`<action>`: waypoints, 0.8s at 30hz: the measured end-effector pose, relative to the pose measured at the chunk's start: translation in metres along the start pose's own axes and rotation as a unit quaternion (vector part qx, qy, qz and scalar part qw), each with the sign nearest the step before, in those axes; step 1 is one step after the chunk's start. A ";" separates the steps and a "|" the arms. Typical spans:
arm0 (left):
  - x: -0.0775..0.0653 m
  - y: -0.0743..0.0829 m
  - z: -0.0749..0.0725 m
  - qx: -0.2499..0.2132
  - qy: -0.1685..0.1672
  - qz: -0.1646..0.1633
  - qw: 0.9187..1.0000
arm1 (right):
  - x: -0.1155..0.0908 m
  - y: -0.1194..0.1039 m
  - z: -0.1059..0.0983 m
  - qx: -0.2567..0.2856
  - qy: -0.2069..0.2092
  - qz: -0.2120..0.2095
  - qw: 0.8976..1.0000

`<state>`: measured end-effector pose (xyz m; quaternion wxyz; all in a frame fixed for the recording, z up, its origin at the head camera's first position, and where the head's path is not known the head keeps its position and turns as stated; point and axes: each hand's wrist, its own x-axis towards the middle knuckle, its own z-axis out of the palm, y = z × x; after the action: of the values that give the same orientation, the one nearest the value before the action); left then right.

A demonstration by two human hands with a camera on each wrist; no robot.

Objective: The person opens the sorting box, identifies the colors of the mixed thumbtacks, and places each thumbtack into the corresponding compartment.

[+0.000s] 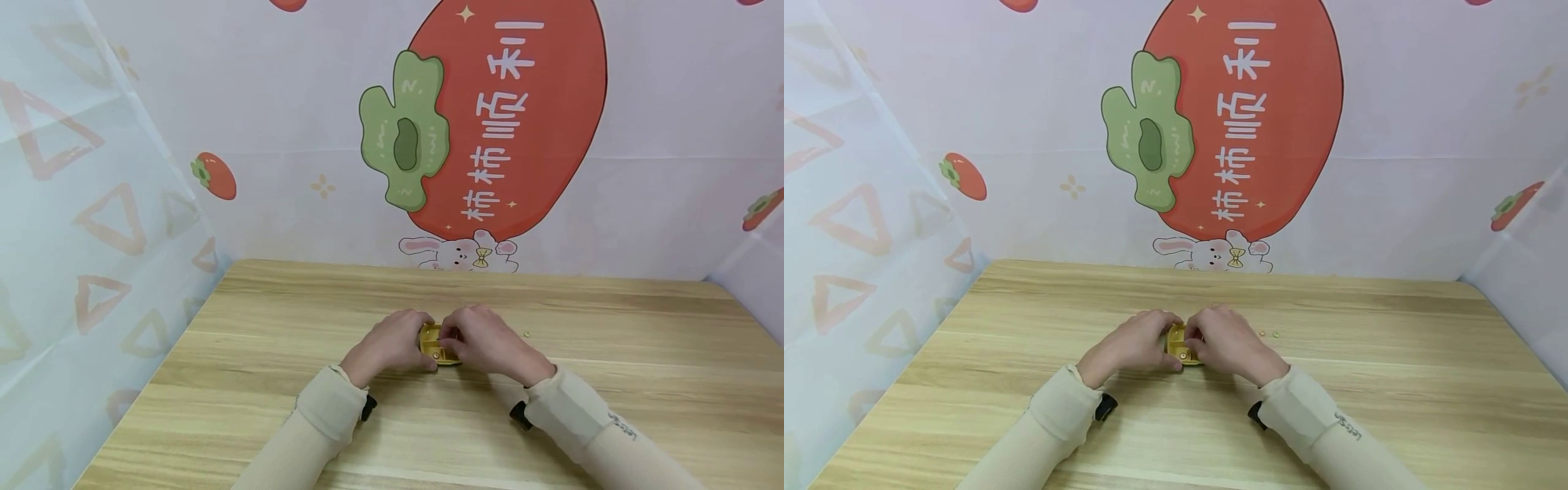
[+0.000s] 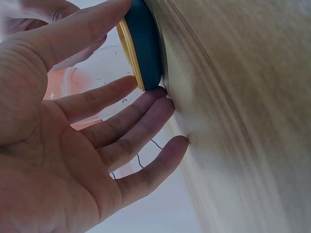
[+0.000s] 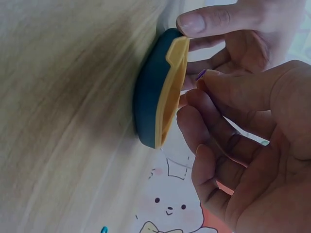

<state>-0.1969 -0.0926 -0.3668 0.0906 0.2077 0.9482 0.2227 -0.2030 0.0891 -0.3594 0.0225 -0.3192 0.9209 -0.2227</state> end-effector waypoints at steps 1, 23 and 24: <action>0.000 0.000 0.000 0.000 -0.001 -0.001 1.000 | 0.000 0.000 0.001 0.001 -0.002 0.001 1.000; 0.000 0.001 -0.001 -0.006 0.002 0.008 1.000 | 0.006 -0.004 0.006 -0.005 -0.012 0.003 1.000; 0.000 0.001 -0.001 -0.006 0.002 0.007 1.000 | 0.006 -0.004 0.006 -0.004 -0.012 0.003 1.000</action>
<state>-0.1966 -0.0924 -0.3660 0.0885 0.2138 0.9454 0.2297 -0.2045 0.0800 -0.3627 0.0330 -0.3190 0.9225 -0.2149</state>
